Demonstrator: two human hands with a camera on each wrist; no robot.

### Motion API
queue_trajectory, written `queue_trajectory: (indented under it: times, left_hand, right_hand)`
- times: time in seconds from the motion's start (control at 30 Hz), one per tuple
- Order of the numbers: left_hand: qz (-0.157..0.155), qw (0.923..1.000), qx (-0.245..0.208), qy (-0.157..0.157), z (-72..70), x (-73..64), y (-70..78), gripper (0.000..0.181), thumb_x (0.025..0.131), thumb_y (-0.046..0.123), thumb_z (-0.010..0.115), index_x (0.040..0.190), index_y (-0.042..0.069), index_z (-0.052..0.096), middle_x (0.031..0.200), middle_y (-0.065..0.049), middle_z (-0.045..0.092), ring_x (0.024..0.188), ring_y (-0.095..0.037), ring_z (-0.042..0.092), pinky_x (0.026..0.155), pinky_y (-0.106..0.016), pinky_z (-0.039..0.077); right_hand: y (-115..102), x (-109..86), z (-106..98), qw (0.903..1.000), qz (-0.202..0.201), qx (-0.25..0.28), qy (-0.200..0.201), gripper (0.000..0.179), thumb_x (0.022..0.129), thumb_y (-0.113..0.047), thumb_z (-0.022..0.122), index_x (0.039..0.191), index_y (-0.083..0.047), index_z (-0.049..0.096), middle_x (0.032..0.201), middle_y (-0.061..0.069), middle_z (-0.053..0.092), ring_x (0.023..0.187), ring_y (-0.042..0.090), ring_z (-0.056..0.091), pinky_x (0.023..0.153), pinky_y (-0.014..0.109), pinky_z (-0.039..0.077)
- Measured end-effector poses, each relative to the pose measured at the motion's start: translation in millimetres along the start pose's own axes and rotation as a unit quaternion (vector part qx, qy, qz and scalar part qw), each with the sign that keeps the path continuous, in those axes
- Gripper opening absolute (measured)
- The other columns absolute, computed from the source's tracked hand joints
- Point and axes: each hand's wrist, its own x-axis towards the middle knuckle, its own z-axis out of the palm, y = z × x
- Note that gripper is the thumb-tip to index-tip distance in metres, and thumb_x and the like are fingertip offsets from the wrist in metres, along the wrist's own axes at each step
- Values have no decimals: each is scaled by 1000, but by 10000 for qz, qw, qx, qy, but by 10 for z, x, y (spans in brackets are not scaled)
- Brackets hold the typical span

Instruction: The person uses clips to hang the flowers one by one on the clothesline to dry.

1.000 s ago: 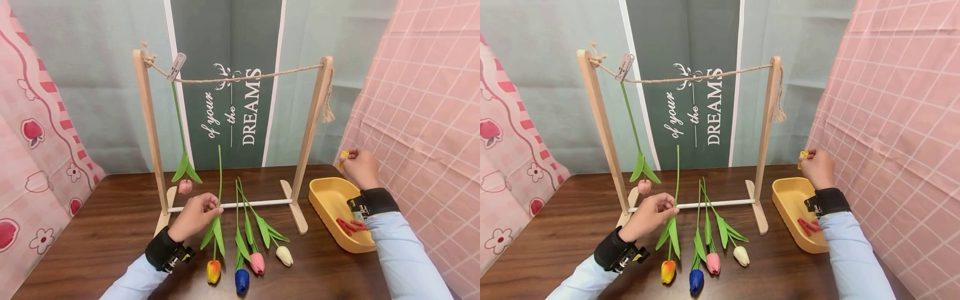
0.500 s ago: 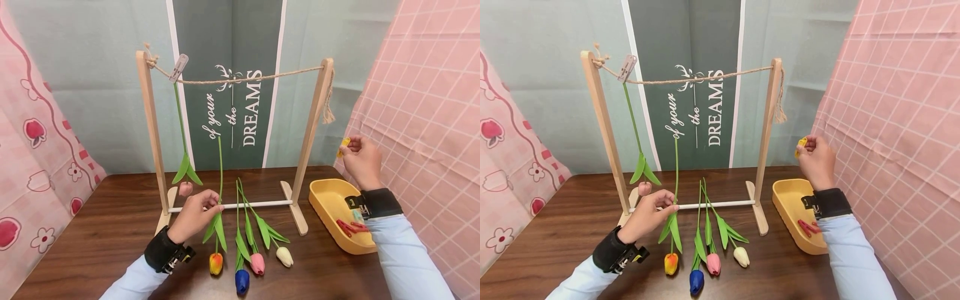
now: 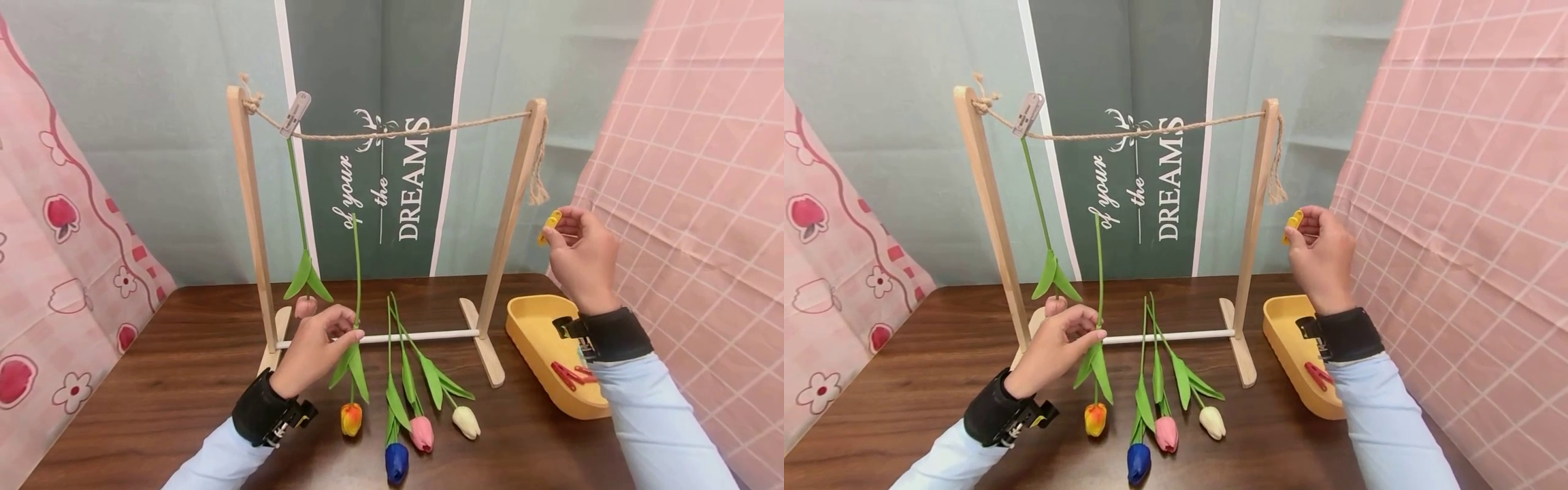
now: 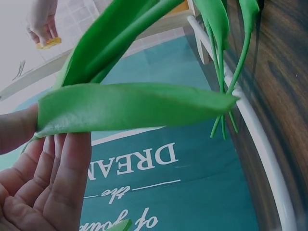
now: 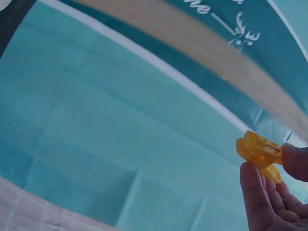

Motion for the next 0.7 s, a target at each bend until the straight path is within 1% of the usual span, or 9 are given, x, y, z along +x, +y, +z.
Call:
queue_trajectory:
  times: [0.13,0.2,0.27,0.3,0.4,0.47,0.53,0.6,0.7]
  left_hand:
    - [49,9999,66,100,-20,7,16,19,83,8,78,95,8,64,77,7,61,65,-6,57,62,-26,48]
    - [102,9997,117,183,-27,16,19,19,82,8,78,94,9,64,76,8,60,65,-6,57,71,-28,44]
    - [177,9993,191,265,-35,31,25,19,82,9,79,93,10,64,75,10,60,64,-4,56,82,-34,35]
    - [220,9990,243,305,-36,41,27,18,81,9,79,93,10,64,75,11,60,64,-4,57,85,-39,30]
    - [313,9982,326,386,-38,78,46,18,82,11,79,93,11,65,75,12,61,65,-3,57,85,-47,20]
    - [309,9982,315,417,-38,106,66,18,83,12,79,94,11,65,75,13,62,65,-2,58,85,-48,21]
    - [285,9983,231,447,-40,134,92,17,84,13,78,95,11,65,75,12,63,65,-3,58,83,-46,26]
    - [252,9984,157,481,-44,160,118,16,84,13,77,95,11,65,75,12,64,64,-3,59,81,-41,34]
    - [310,9978,112,573,-48,195,148,16,84,12,77,95,10,65,76,9,64,64,-5,60,68,-30,45]
  right_hand:
    - [-139,-6,19,9990,-346,278,67,28,88,0,68,114,9,59,97,17,64,84,-6,54,76,9,44]
    - [-211,-3,32,9977,-516,428,86,28,87,3,68,112,10,59,96,17,64,84,-5,55,76,9,45]
    - [-281,-2,52,9963,-658,535,129,27,87,3,69,111,11,59,95,16,64,83,-5,56,76,9,46]
    - [-318,0,63,9957,-707,585,151,27,86,3,69,110,11,59,94,16,64,83,-5,57,76,9,46]
    - [-421,5,94,9935,-811,782,190,27,86,4,69,109,11,60,93,13,64,81,-2,59,76,11,48]
    - [-491,12,118,9919,-853,917,190,26,86,5,69,110,11,60,93,11,64,81,-1,60,76,12,49]
    - [-559,26,142,9894,-902,1124,184,26,85,6,69,110,11,60,93,11,64,81,2,61,76,13,49]
    - [-628,40,166,9867,-938,1314,164,27,85,7,69,110,12,60,93,12,65,81,3,62,75,14,50]
    - [-733,56,202,9825,-942,1602,98,29,85,7,69,111,11,60,94,12,65,81,6,62,76,15,50]
